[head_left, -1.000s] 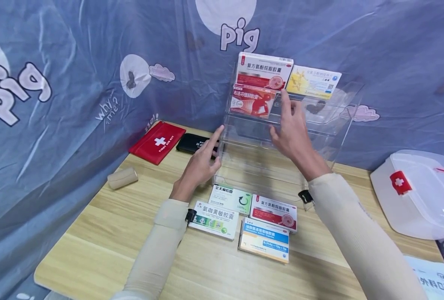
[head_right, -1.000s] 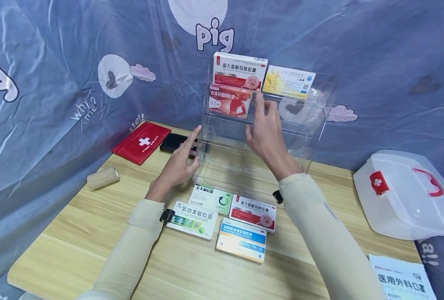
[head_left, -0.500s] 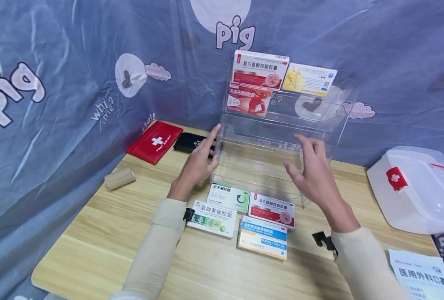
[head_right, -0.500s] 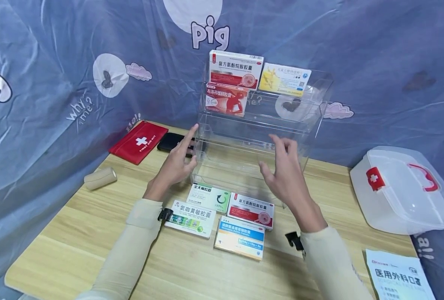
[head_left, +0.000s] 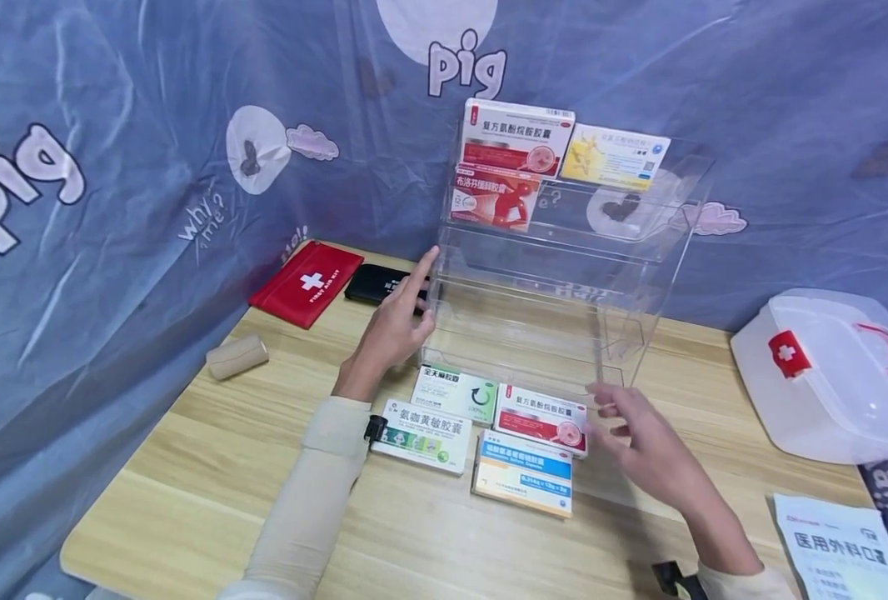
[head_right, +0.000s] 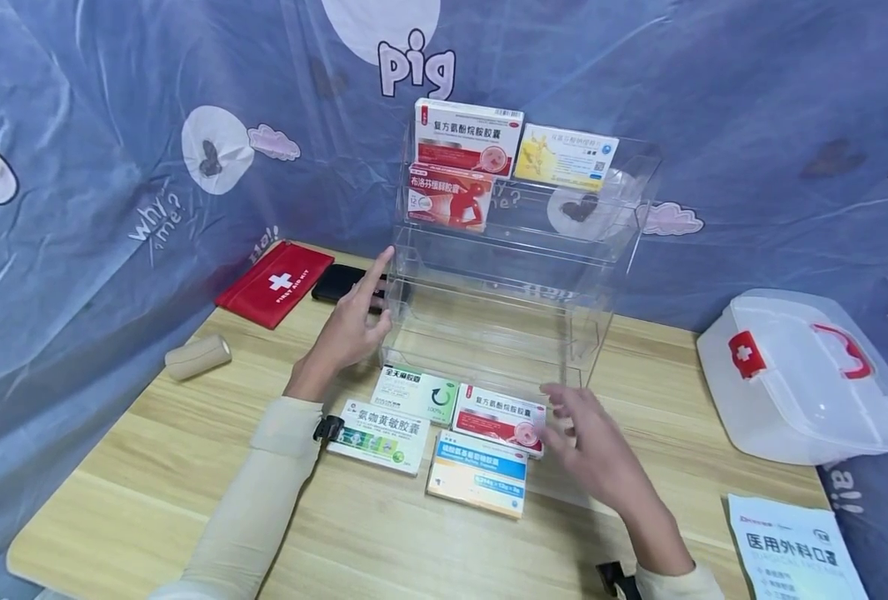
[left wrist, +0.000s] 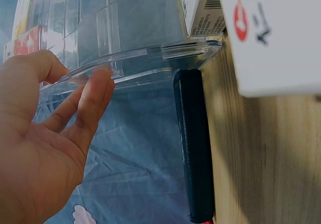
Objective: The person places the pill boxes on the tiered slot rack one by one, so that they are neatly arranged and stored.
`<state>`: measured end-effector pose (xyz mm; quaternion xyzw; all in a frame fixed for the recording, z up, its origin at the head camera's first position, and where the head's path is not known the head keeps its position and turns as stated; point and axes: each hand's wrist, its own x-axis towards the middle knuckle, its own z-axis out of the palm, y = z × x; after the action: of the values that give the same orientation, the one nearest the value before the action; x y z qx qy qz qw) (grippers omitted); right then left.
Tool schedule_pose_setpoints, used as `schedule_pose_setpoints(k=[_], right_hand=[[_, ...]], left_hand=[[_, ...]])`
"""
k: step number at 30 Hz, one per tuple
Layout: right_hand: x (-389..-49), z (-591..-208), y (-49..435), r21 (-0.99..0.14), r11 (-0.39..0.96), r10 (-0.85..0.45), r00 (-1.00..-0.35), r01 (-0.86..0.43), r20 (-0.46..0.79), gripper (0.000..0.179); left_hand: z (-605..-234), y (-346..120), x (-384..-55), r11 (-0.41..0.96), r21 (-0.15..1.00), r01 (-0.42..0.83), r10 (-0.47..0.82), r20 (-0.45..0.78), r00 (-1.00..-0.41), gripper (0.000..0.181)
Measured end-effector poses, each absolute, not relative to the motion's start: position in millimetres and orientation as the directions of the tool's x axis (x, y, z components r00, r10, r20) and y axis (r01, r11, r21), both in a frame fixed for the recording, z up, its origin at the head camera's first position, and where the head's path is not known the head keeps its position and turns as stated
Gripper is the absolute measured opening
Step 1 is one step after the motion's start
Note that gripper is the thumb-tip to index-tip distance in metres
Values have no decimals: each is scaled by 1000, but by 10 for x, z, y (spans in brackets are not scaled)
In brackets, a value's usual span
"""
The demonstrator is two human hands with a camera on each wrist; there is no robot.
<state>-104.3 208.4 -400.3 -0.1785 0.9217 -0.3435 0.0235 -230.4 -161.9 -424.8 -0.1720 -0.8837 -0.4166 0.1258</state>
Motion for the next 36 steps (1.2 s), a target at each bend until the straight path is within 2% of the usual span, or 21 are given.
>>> schedule_pose_setpoints(k=[5,9,14,22,36], right_hand=[[-847,-4233,2083,-717,647,-365,-931,-258,5,52],[-746,-4359,2055,-728,641,-384,-923,-243,-31,53],[-672,-4437,1988,-721,666,-374,-921,-190,-104,57],[-615,-4450,1880,-704,707,-287,-939,-73,-190,52],[-441,-4487,2044,-634,773,-236,-940,-28,-246,72]], left_hand=[[-4236,-1618,-2300,586,702,405,199,360,-911,99],[-4238,-1615,-2301,592,700,399,196,355,-914,99],[-4244,-1622,-2303,593,700,398,197,353,-915,98],[-4251,-1630,-2301,596,697,398,193,357,-914,98],[-4253,-1630,-2315,599,689,409,199,367,-909,98]])
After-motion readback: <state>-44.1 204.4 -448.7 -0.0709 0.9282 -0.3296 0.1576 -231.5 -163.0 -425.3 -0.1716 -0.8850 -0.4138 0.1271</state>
